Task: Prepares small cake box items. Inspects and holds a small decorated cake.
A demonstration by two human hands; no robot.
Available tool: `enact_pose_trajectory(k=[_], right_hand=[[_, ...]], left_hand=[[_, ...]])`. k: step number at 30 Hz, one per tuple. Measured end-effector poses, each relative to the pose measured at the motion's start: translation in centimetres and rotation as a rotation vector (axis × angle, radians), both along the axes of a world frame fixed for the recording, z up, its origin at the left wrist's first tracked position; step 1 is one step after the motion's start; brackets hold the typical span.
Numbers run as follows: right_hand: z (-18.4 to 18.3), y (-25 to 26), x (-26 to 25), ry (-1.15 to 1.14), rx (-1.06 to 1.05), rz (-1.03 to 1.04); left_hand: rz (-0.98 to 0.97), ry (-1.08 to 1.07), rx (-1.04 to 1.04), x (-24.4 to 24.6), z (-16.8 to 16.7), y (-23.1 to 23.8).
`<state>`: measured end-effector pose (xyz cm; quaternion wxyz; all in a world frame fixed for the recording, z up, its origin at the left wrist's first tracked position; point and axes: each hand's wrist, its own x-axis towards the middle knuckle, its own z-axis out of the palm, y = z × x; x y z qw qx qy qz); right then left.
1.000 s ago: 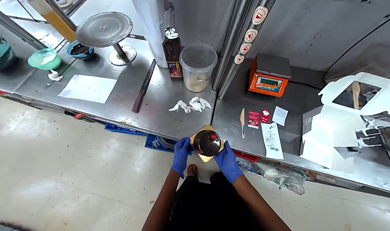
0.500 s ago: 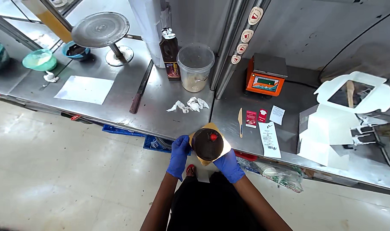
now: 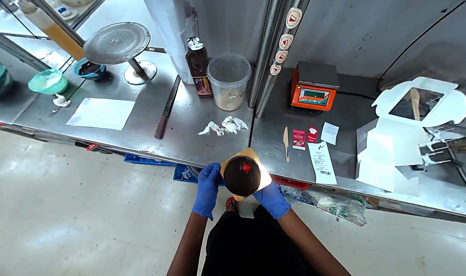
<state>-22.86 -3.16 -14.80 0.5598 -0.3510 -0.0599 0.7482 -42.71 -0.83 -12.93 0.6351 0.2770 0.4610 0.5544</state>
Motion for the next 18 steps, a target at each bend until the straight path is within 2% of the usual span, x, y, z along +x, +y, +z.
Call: enact_pose_trajectory(k=[3,7,10,13,18], right_hand=[[-1.6,0.4,0.1,0.153,-0.063,-0.026],[-3.4,0.2,0.2,0.030,-0.019,0.001],[-4.4,0.5,0.1,-0.082,-0.023,-0.026],[-3.8,0.8,0.0,-0.166,-0.044,-0.051],[-4.6,0.8,0.0,-0.189,-0.081,-0.072]], left_hand=[[0.036,0.014,-0.030,-0.1,-2.9,0.3],[0.062,0.015,-0.076,0.3,-6.8,0.3],[0.088,0.016,-0.109,0.9,-7.6,0.2],[0.072,0.046,-0.125,0.9,-7.1,0.3],[0.057,0.062,-0.135,0.9,-8.5,0.4]])
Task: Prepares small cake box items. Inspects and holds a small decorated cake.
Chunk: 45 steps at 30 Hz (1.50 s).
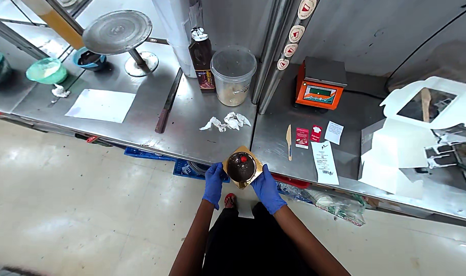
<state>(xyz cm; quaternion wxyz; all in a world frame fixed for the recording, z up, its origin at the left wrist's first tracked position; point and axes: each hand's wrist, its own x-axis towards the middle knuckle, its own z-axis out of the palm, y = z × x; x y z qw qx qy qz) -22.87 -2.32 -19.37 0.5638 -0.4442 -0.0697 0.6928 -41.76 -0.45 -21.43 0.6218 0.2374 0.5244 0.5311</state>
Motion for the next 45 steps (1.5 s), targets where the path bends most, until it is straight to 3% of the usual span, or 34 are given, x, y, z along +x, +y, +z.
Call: enact_pose_trajectory(k=[5,16,20,25,30,36,42,45], right_hand=[[1.0,0.4,0.5,-0.004,0.006,0.012],[-0.1,0.0,0.8,0.061,-0.037,-0.046],[1.3,0.3,0.9,0.050,-0.023,-0.038],[-0.1,-0.1,1.1,0.064,-0.024,-0.030],[1.4,0.1,1.1,0.056,0.002,-0.019],[0.7,0.4,0.8,-0.016,-0.005,0.044],[1.5,0.7,1.5,-0.113,-0.034,0.105],[2.6,0.5,1.9,-0.053,-0.047,0.099]], left_hand=[[0.001,0.003,0.013,0.4,1.1,0.6],[0.013,-0.014,-0.010,1.0,-0.4,0.5],[0.011,-0.026,0.025,1.0,1.2,0.6],[0.000,0.001,0.011,1.0,-0.6,0.4],[0.014,-0.010,0.040,1.1,0.9,0.3],[0.058,-0.016,0.008,0.9,-0.3,0.3],[0.050,-0.079,0.013,1.1,1.1,0.2],[0.038,-0.082,0.048,0.8,2.2,0.6]])
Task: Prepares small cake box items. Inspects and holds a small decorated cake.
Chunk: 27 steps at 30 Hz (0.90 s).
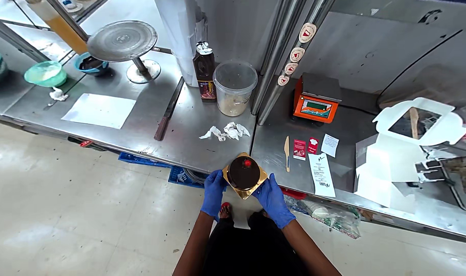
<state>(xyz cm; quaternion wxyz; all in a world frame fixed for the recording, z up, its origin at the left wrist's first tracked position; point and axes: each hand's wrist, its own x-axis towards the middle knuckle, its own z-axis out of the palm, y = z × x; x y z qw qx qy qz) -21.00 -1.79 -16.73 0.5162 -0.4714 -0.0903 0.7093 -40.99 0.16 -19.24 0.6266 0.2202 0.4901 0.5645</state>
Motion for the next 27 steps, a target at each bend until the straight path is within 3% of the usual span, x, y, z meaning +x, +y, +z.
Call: enact_pose_trajectory(k=[5,12,27], right_hand=[[0.9,0.0,0.3,-0.016,0.060,0.039],[-1.0,-0.4,0.0,-0.022,-0.032,0.027],[-2.1,-1.0,0.3,0.016,-0.042,-0.057]], left_hand=[[-0.029,-0.016,0.027,-0.4,0.7,0.4],[-0.025,0.015,-0.041,-0.5,-2.0,-0.2],[-0.026,0.028,-0.069,0.3,-2.6,-0.3]])
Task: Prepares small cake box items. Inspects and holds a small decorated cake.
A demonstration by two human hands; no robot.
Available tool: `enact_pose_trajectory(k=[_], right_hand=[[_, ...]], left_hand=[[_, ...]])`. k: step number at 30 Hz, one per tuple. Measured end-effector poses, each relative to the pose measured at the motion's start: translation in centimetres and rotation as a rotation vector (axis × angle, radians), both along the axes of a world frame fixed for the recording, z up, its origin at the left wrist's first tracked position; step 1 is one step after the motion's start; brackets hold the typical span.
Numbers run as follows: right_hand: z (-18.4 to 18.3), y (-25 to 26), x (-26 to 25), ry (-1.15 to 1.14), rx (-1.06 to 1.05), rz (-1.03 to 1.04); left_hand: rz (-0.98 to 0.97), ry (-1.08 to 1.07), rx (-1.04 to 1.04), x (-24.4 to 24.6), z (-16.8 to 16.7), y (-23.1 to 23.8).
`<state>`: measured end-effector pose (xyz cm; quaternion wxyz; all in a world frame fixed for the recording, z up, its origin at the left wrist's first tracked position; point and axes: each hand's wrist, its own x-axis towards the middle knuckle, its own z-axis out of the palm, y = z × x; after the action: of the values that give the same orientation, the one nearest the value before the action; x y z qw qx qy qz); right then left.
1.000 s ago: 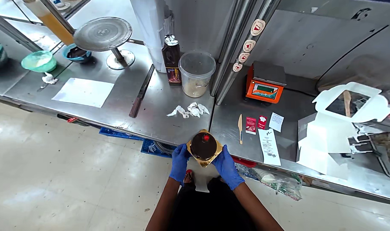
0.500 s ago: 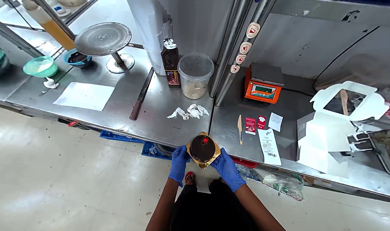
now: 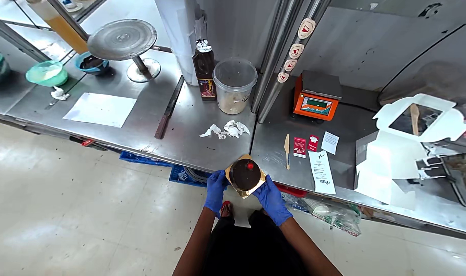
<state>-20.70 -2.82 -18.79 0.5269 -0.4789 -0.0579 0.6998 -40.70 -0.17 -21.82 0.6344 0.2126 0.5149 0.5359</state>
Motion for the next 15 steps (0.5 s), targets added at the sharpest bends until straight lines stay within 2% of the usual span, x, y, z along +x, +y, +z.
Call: enact_pose_trajectory(k=[2,6,10,15], right_hand=[[-0.2,0.0,0.0,0.003,-0.001,0.016],[0.8,0.3,0.1,-0.012,0.028,0.025],[-0.7,0.0,-0.1,0.012,0.007,0.037],[1.4,0.2,0.2,0.030,0.012,0.041]], left_hand=[[0.010,0.014,0.003,0.1,-0.2,-0.2],[0.017,0.039,0.019,0.1,1.4,-0.2],[0.011,0.061,0.019,-0.2,-0.4,0.0],[-0.063,0.086,0.087,-0.9,1.9,0.6]])
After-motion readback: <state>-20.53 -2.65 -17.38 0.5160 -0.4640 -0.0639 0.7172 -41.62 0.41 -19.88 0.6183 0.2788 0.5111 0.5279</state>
